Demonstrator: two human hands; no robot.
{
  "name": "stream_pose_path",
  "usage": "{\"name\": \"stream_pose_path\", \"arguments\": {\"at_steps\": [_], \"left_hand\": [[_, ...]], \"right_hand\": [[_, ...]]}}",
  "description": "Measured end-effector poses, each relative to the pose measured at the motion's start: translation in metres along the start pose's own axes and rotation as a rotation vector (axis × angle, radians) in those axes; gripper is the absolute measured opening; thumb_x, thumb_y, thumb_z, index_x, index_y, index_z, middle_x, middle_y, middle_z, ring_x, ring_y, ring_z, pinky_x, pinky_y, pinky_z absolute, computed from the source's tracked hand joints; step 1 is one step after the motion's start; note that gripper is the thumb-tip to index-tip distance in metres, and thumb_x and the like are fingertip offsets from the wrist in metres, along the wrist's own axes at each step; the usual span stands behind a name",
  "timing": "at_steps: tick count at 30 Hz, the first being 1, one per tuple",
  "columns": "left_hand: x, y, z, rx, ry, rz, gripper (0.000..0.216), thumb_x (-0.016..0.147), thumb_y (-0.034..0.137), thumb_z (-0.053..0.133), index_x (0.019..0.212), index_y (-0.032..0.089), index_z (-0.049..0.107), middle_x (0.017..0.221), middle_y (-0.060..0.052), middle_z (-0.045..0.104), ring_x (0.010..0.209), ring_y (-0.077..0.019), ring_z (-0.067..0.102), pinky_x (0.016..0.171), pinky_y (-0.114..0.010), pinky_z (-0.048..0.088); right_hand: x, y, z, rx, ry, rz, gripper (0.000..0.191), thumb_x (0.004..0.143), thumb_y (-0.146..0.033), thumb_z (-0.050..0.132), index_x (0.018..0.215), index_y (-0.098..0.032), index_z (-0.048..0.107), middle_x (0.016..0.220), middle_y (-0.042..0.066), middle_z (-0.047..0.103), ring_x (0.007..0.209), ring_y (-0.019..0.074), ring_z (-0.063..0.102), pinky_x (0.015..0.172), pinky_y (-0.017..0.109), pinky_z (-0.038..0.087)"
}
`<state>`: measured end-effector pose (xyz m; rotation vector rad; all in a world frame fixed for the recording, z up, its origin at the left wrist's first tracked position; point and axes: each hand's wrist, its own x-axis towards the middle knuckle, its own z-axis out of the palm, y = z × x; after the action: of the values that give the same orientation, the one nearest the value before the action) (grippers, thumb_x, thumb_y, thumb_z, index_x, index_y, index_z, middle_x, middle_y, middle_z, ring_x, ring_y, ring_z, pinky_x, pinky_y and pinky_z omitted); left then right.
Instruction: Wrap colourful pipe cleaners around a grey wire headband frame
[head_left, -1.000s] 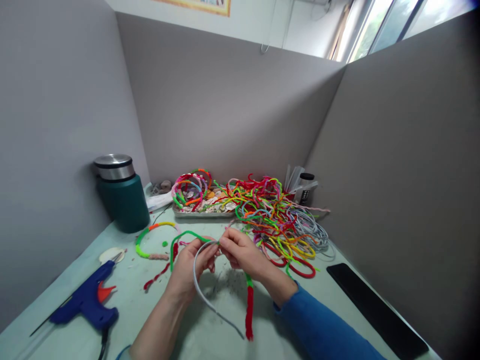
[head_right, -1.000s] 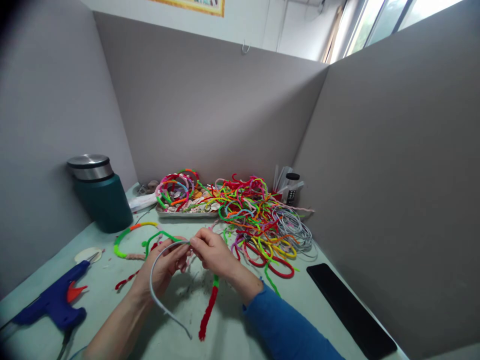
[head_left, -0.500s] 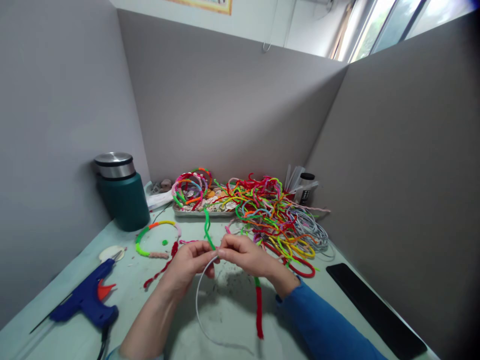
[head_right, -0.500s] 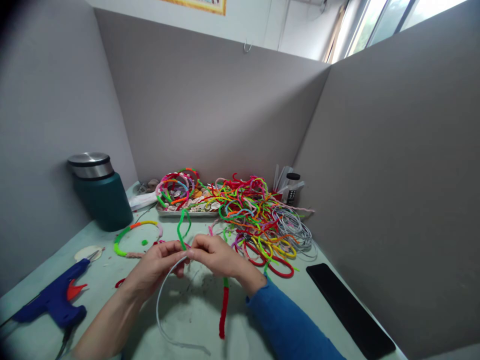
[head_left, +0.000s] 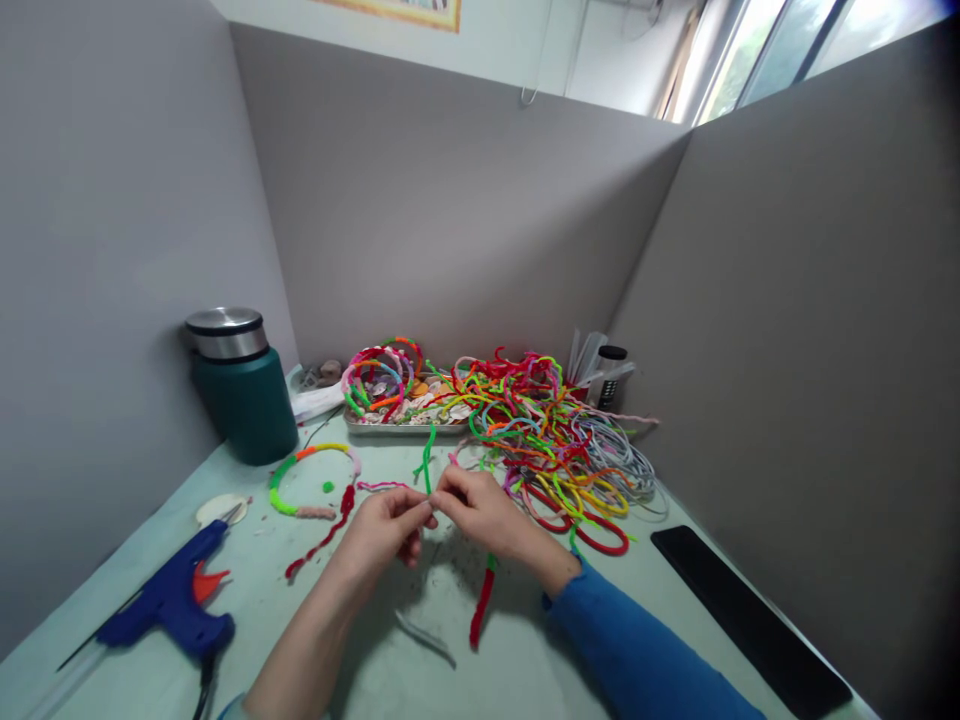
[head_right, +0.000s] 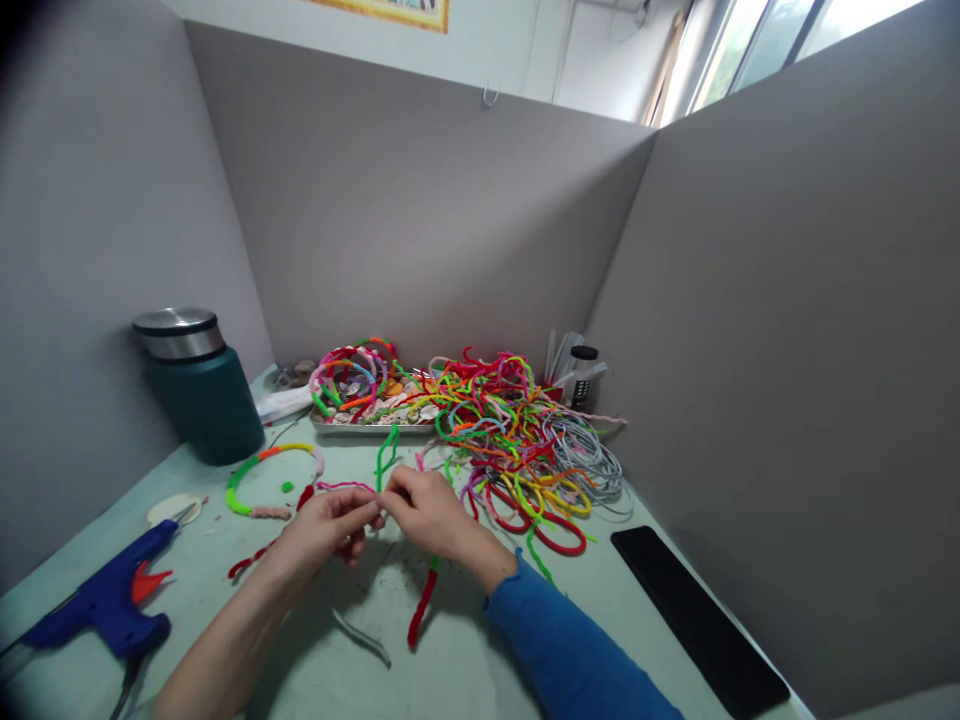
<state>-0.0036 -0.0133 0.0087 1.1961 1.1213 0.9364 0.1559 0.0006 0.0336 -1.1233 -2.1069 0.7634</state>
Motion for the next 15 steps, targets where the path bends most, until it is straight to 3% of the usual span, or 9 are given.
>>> {"name": "stream_pose_path", "arguments": {"at_steps": [4, 8, 15], "left_hand": [[0.001, 0.001, -0.001, 0.084, 0.078, 0.064, 0.031, 0.065, 0.042, 0.067, 0.077, 0.013, 0.066, 0.053, 0.005, 0.053, 0.037, -0.005, 0.035, 0.037, -0.018, 0.023], [0.001, 0.004, -0.002, 0.146, 0.129, 0.129, 0.031, 0.064, 0.042, 0.068, 0.081, 0.015, 0.072, 0.056, 0.001, 0.061, 0.047, -0.0096, 0.045, 0.046, -0.021, 0.03], [0.002, 0.004, -0.003, 0.166, 0.169, 0.139, 0.027, 0.064, 0.039, 0.068, 0.077, 0.017, 0.074, 0.068, -0.002, 0.069, 0.063, -0.0168, 0.056, 0.06, -0.024, 0.04]], "right_hand": [[0.003, 0.006, 0.004, 0.113, 0.015, 0.103, 0.018, 0.081, -0.028, 0.053, 0.066, -0.017, 0.048, 0.061, -0.004, 0.047, 0.056, 0.0091, 0.041, 0.051, 0.021, 0.027], [0.005, 0.01, 0.003, 0.379, -0.104, 0.248, 0.02, 0.078, -0.03, 0.056, 0.066, -0.018, 0.046, 0.055, -0.006, 0.042, 0.049, 0.0075, 0.036, 0.045, 0.02, 0.027], [0.006, 0.013, 0.0, 0.602, -0.186, 0.288, 0.03, 0.081, -0.043, 0.051, 0.068, -0.017, 0.047, 0.056, -0.005, 0.045, 0.045, 0.0067, 0.037, 0.042, 0.019, 0.028]]}}
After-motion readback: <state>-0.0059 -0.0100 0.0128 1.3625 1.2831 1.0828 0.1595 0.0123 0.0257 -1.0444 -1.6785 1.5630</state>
